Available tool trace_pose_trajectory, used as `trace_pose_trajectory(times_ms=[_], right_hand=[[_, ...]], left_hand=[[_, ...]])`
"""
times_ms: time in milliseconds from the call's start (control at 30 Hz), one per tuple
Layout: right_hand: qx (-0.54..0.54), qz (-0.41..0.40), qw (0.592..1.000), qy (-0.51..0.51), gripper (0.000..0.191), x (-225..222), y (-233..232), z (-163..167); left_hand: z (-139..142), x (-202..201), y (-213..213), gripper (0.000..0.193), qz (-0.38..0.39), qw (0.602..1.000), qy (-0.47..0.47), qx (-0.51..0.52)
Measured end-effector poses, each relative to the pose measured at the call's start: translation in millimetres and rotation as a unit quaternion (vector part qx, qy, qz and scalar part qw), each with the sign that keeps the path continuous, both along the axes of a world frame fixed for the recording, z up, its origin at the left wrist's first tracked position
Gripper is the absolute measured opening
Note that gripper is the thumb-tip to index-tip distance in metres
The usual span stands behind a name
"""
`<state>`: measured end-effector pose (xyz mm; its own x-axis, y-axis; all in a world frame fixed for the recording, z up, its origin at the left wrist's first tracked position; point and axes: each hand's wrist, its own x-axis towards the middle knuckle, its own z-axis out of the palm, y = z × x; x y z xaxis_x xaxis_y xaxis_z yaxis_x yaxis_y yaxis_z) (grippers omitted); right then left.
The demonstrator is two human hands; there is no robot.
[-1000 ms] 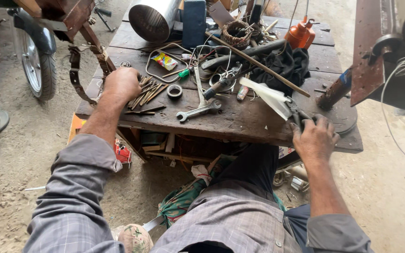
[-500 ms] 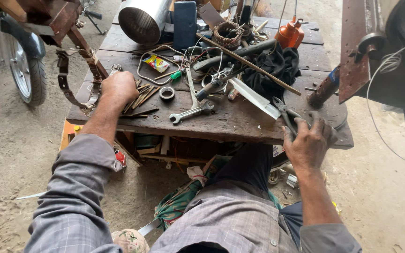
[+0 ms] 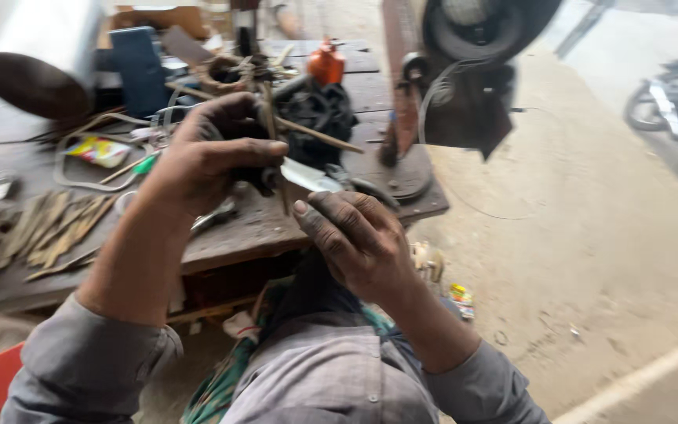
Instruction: The person winds a thin metal wire around the stator of a motor using a manual winding jig. They repeatedly wrap the wire, adjust the coil, and use a small wooden block to press and align the windings. The person also handles a pre-wound coil and places it into the stator.
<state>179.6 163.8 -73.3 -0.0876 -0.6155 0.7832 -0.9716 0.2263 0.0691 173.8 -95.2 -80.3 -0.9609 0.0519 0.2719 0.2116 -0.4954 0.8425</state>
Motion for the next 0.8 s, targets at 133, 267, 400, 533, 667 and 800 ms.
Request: trace_pose_trajectory(times_ms=[133,267,400,533,667,800], right_hand=[[-0.017,-0.041,0.999,0.022,0.026,-5.1,35.8,20.3],[-0.104,-0.129,0.984,0.070,0.015,-20.6,68.5,34.9],[-0.160,-0.222,0.958,0.087,0.011,-59.5,107.1,65.4],[-0.033,-0.258,0.952,0.161,0.012,-97.5,131.3,87.8],[0.041,-0.275,0.946,0.166,0.014,-115.0,138.2,94.9],[0.068,-0.280,0.939,0.188,0.014,-122.0,138.2,96.6]], left_hand=[[26.6,-31.7,73.6,0.037,-0.099,0.993,0.025,0.059],[40.4,-52.6,115.8,0.030,-0.038,0.994,0.091,-0.051],[45.2,-76.4,142.6,0.035,0.294,0.804,0.328,-0.399],[52.8,-108.5,161.6,0.050,0.373,0.634,0.445,-0.510],[44.2,-119.6,168.5,0.067,0.319,0.642,0.341,-0.609],[33.1,-120.0,165.3,0.066,0.305,0.652,0.340,-0.605]])
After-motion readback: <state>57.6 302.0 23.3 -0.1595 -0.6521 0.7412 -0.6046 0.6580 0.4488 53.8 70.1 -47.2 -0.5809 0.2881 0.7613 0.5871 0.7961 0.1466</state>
